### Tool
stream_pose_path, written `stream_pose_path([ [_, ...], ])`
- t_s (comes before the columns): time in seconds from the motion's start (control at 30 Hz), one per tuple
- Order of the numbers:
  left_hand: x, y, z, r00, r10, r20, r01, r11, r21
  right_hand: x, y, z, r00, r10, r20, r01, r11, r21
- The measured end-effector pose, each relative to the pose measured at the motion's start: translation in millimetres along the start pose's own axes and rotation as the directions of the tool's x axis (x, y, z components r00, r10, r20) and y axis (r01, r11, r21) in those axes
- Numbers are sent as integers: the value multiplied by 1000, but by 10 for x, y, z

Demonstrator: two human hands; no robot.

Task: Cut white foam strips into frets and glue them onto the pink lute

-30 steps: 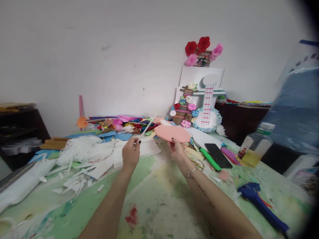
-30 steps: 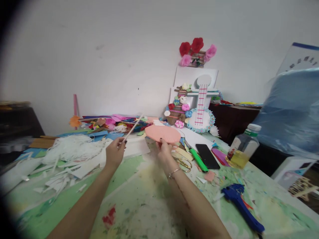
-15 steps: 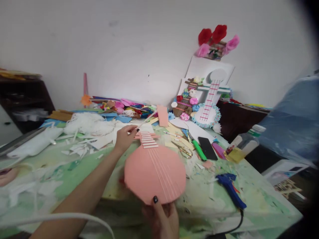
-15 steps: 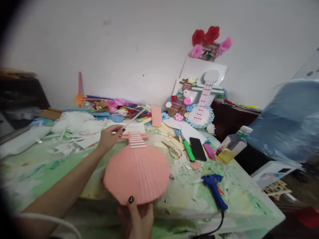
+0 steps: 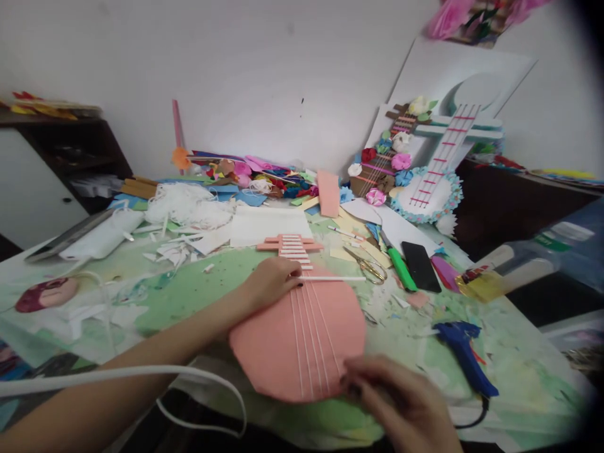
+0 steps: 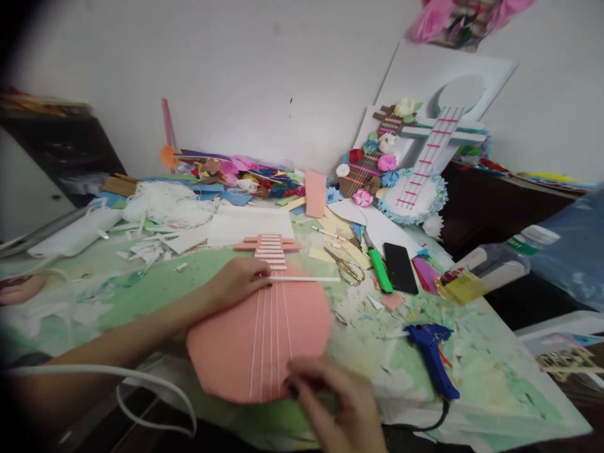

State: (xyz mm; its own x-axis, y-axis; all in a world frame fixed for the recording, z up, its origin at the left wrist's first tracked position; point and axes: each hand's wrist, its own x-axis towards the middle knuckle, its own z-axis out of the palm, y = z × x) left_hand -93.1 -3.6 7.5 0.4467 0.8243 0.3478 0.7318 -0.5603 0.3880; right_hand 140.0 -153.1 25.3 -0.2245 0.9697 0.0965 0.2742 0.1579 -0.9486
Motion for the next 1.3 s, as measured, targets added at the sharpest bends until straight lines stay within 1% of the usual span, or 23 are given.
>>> stream_pose_path([
  [0.03, -5, 1, 18, 1000, -1, 3, 1, 1000, -17, 189, -20, -73, 986, -162, -50, 153, 977, -151],
  [0.07, -10, -1, 27, 1000, -4, 1, 4, 999, -43, 398, -27, -122, 944, -310, -109, 271, 922, -277],
  [0.1, -19, -6, 24, 1000, -9, -3, 8, 997, -78, 616, -20, -152, 915, -399, -61, 349, 858, -376],
  [0.13, -31, -14, 11, 1000, -15, -10, 14, 993, -120, 833, 2, -164, 889, -458, -15, 401, 794, -457],
  [0.17, -50, -28, -12, 1000, -22, -15, 19, 986, -165, 1037, 37, -162, 867, -497, 26, 437, 735, -519],
  [0.2, -75, -49, -42, 999, -31, -22, 26, 978, -208, 1219, 80, -151, 857, -511, 67, 457, 695, -556],
  [0.27, -144, -110, -106, 997, -58, -44, 44, 962, -270, 1492, 175, -111, 869, -461, 178, 470, 659, -588],
  [0.33, -229, -189, -149, 993, -90, -79, 63, 955, -291, 1636, 256, -70, 890, -392, 233, 450, 669, -591],
  [0.43, -343, -297, -145, 984, -120, -133, 75, 952, -298, 1681, 333, -35, 914, -341, 220, 404, 717, -568],
  [0.57, -408, -351, -79, 966, -197, -170, 134, 937, -321, 1645, 403, -30, 911, -383, 155, 403, 740, -538],
  [0.67, -416, -347, -59, 954, -237, -185, 166, 928, -334, 1631, 438, -36, 895, -425, 134, 424, 717, -553],
  [0.8, -424, -337, -70, 949, -224, -223, 148, 938, -313, 1634, 435, -44, 873, -477, 99, 432, 665, -609],
  [0.93, -430, -322, -84, 949, -225, -221, 146, 934, -327, 1638, 420, -42, 869, -481, 115, 444, 657, -610],
  [1.0, -424, -320, -94, 934, -279, -225, 189, 917, -352, 1635, 426, -39, 868, -481, 123, 447, 648, -616],
  [1.1, -390, -345, -119, 890, -391, -232, 293, 884, -365, 1620, 454, -34, 869, -475, 137, 450, 647, -615],
  [1.17, -340, -374, -149, 868, -444, -222, 354, 867, -350, 1606, 479, -31, 871, -468, 150, 454, 649, -610],
  [1.23, -267, -399, -195, 873, -443, -205, 374, 877, -303, 1592, 501, -28, 872, -464, 157, 455, 650, -608],
  [1.3, -184, -419, -255, 900, -386, -203, 344, 915, -211, 1583, 513, -24, 870, -469, 155, 460, 653, -602],
])
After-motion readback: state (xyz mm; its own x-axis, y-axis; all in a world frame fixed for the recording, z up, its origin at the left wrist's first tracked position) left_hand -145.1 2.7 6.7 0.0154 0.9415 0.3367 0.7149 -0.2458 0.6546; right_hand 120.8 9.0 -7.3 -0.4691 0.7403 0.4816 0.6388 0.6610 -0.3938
